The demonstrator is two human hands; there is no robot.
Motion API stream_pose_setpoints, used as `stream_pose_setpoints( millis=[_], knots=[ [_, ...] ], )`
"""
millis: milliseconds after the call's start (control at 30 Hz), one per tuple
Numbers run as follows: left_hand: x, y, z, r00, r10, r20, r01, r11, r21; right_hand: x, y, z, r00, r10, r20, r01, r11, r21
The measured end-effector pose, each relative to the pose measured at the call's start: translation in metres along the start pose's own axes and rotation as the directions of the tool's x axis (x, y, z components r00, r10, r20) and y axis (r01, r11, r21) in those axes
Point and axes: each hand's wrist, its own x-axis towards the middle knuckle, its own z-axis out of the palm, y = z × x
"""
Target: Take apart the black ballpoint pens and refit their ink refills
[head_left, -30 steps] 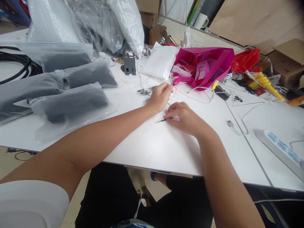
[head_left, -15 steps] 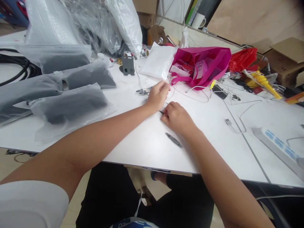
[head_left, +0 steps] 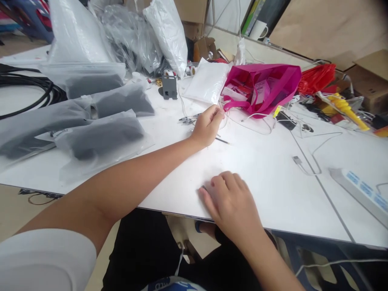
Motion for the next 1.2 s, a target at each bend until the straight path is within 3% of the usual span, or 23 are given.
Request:
stream_pose_setpoints(
  millis=[100, 233, 300, 367, 467, 567, 667, 733, 833, 933, 1067, 1200],
  knots=[
    [0.001, -0.003, -0.001, 0.998, 0.062, 0.023, -0.062, 0.998, 0.013, -0.009, -0.004, 0.009, 0.997, -0.022, 0.073, 0.026, 0.998, -0.062],
    [0.001, -0.005, -0.001, 0.997, 0.071, 0.032, -0.072, 0.997, 0.012, -0.006, 0.002, 0.003, 0.978, 0.0, 0.208, 0.022, 0.994, -0.105],
    [0.002, -0.006, -0.002, 0.996, 0.083, 0.026, -0.083, 0.997, 0.006, 0.01, 0.017, -0.005, 0.94, 0.09, 0.33, -0.051, 0.991, -0.125],
    [0.003, -0.009, -0.002, 0.996, 0.085, 0.023, -0.085, 0.996, 0.012, 0.039, 0.045, -0.013, 0.881, 0.269, 0.39, -0.187, 0.954, -0.236],
    [0.004, -0.013, -0.002, 0.995, 0.101, 0.023, -0.101, 0.995, 0.005, 0.094, 0.103, -0.018, 0.867, 0.452, 0.211, -0.361, 0.86, -0.36],
    [0.005, -0.017, -0.001, 0.993, 0.112, 0.028, -0.111, 0.994, -0.008, 0.135, 0.155, -0.001, 0.921, 0.388, 0.037, -0.369, 0.898, -0.238],
    [0.006, -0.021, 0.001, 0.995, 0.093, 0.034, -0.092, 0.995, -0.04, 0.146, 0.182, 0.028, 0.913, 0.408, -0.008, -0.406, 0.905, -0.13],
    [0.006, -0.022, 0.002, 0.996, 0.078, 0.037, -0.075, 0.995, -0.067, 0.141, 0.186, 0.039, 0.924, 0.382, -0.033, -0.384, 0.92, -0.079],
    [0.006, -0.023, 0.002, 0.997, 0.066, 0.05, -0.063, 0.996, -0.07, 0.13, 0.176, 0.036, 0.941, 0.329, -0.082, -0.325, 0.944, 0.06],
    [0.006, -0.024, 0.001, 0.996, 0.075, 0.052, -0.071, 0.995, -0.071, 0.123, 0.157, 0.022, 0.973, 0.23, 0.019, -0.23, 0.953, 0.195],
    [0.006, -0.024, 0.001, 0.992, 0.114, 0.061, -0.11, 0.992, -0.052, 0.123, 0.132, 0.02, 0.995, 0.086, 0.054, -0.094, 0.98, 0.177],
    [0.004, -0.019, 0.003, 0.996, 0.075, 0.044, -0.075, 0.997, -0.004, 0.126, 0.127, 0.031, 0.996, 0.065, 0.066, -0.072, 0.992, 0.103]
  ],
)
